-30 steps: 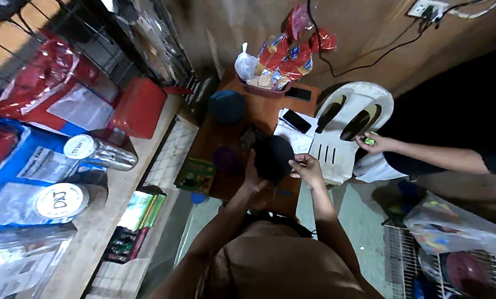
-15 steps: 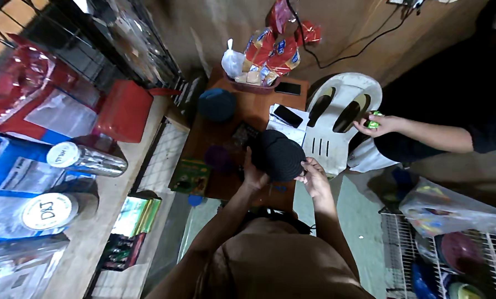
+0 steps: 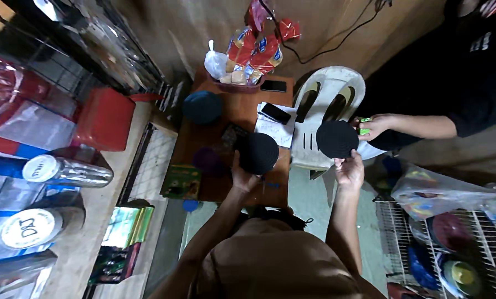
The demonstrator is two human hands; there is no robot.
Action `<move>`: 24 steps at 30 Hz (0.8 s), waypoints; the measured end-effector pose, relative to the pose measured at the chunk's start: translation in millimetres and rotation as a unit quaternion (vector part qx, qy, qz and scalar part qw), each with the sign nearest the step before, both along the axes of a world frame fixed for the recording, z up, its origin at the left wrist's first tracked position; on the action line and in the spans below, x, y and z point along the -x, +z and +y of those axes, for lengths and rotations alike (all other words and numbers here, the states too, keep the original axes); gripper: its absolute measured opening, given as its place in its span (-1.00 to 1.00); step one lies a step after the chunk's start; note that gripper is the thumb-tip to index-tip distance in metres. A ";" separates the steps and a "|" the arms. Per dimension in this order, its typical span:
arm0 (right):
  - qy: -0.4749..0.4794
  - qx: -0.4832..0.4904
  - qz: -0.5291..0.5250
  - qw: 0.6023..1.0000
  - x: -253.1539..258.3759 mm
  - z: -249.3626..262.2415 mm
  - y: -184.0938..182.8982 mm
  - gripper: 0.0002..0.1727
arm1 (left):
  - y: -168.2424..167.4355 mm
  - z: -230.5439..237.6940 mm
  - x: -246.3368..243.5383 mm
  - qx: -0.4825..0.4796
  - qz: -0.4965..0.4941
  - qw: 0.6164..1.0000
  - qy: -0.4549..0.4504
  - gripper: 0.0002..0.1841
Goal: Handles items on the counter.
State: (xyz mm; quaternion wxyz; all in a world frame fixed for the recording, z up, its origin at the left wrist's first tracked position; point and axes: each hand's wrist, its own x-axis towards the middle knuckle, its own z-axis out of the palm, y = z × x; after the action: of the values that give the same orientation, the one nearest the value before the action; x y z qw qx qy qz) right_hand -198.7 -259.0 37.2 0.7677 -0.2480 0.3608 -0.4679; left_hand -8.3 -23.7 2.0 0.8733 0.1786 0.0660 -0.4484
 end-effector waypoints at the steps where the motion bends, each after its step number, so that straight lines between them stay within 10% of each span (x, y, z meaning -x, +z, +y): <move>1: -0.013 -0.009 -0.001 1.000 -0.2 -1.9 1.0 -0.86 | 0.0 1.5 0.2 -0.001 0.001 1.000 -0.001 -0.39; 15: -0.046 -0.015 -0.023 0.999 -16.4 -19.1 -8.5 -0.62 | 3.9 11.0 3.7 -0.022 -0.004 1.000 0.005 -0.43; 19: 0.210 0.012 0.102 0.972 -28.2 30.0 -15.5 -0.24 | 6.7 12.0 7.8 -0.060 -0.013 0.998 -0.005 -0.48; 24: 0.452 0.019 0.093 0.887 -69.7 81.2 -37.4 -0.39 | 6.0 14.2 15.5 -0.059 -0.024 0.997 -0.040 -0.49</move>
State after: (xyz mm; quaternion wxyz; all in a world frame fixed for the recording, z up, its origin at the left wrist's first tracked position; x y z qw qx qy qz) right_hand -129.0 -177.8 -0.2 0.8543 -0.4411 0.2699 -0.0515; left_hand -23.8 -9.5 8.0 0.8438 0.2429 0.0642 -0.4743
